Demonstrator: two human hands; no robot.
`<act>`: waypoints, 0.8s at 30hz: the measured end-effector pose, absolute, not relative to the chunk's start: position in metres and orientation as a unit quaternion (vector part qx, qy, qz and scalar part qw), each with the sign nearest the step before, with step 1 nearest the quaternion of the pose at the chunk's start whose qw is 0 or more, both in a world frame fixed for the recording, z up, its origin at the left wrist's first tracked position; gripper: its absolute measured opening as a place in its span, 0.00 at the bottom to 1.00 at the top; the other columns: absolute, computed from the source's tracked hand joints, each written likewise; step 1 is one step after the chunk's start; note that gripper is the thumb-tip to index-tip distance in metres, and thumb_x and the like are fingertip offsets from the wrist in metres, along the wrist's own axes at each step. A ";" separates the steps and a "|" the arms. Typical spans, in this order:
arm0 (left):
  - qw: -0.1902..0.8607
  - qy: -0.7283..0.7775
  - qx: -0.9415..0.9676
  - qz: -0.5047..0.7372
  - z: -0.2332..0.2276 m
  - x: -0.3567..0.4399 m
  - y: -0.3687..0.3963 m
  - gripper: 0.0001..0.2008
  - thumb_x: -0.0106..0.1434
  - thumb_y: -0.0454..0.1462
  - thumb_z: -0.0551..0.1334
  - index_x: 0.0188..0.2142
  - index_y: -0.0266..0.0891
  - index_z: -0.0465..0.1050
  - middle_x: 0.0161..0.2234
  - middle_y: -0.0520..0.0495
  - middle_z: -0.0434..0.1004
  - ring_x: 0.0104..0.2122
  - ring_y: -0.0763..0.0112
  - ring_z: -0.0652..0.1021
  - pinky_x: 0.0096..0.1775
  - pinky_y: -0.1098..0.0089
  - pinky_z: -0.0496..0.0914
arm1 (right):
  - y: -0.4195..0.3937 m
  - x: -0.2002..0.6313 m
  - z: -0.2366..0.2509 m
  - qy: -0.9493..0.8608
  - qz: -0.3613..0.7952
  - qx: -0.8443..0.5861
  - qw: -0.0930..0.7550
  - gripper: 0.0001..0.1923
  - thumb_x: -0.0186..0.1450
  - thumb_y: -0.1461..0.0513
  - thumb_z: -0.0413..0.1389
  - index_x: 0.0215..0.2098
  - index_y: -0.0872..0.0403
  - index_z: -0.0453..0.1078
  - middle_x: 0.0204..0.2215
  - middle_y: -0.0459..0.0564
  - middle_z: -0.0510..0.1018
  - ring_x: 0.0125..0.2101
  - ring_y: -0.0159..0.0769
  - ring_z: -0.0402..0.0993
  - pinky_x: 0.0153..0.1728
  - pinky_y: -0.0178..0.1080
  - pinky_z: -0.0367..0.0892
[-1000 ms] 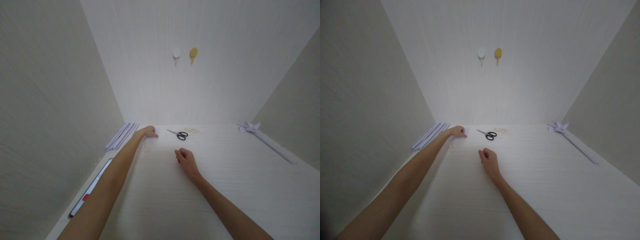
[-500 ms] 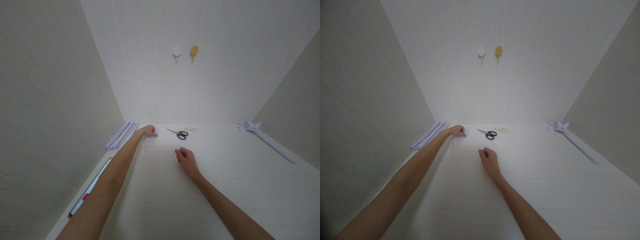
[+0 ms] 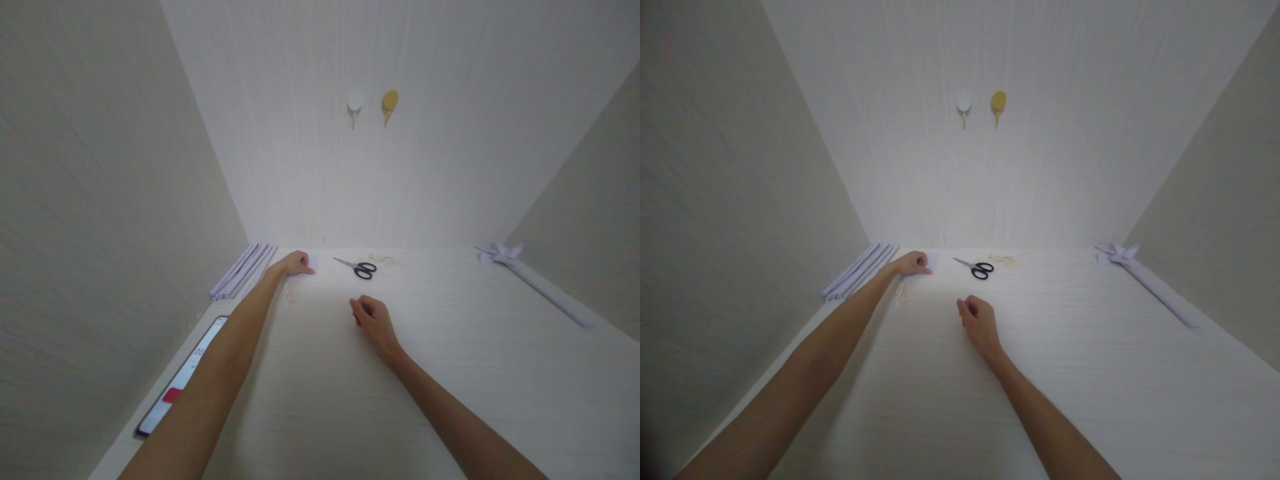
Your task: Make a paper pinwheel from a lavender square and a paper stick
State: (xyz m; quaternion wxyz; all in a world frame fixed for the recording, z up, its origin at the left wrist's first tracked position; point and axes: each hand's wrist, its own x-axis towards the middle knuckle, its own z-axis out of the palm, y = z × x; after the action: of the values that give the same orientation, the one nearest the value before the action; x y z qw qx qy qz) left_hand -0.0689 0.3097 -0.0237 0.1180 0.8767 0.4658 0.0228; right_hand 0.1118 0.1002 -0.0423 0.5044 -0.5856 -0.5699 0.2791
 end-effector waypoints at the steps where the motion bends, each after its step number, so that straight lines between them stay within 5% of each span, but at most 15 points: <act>1: 0.115 0.464 0.878 0.026 -0.025 -0.070 0.310 0.17 0.47 0.47 0.59 0.27 0.35 0.66 0.27 0.49 0.70 0.27 0.75 0.67 0.28 0.75 0.60 | 0.100 0.112 -0.042 -0.570 0.280 -0.587 0.503 0.18 0.57 0.54 0.47 0.14 0.54 0.56 0.10 0.41 0.59 0.14 0.26 0.54 0.17 0.31 0.51; 14: 0.058 0.368 0.926 -0.056 -0.001 -0.065 0.297 0.15 0.50 0.38 0.59 0.38 0.35 0.69 0.41 0.41 0.69 0.39 0.66 0.70 0.42 0.71 0.61 | 0.103 0.112 -0.044 -0.576 0.284 -0.586 0.495 0.18 0.57 0.54 0.47 0.14 0.54 0.56 0.10 0.41 0.60 0.14 0.26 0.55 0.18 0.31 0.52; 24: 0.074 0.357 0.930 -0.035 0.000 -0.068 0.300 0.10 0.53 0.37 0.57 0.34 0.36 0.73 0.39 0.42 0.74 0.40 0.68 0.71 0.43 0.72 0.60 | 0.102 0.112 -0.044 -0.575 0.285 -0.588 0.494 0.17 0.57 0.55 0.47 0.14 0.54 0.56 0.10 0.41 0.59 0.14 0.26 0.54 0.17 0.31 0.51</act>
State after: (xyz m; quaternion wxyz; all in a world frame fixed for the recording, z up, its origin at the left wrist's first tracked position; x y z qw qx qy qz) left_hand -0.0680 0.3000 -0.0004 0.0736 0.9304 0.3573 -0.0346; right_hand 0.1120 0.1018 -0.0438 0.4937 -0.5875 -0.5746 0.2845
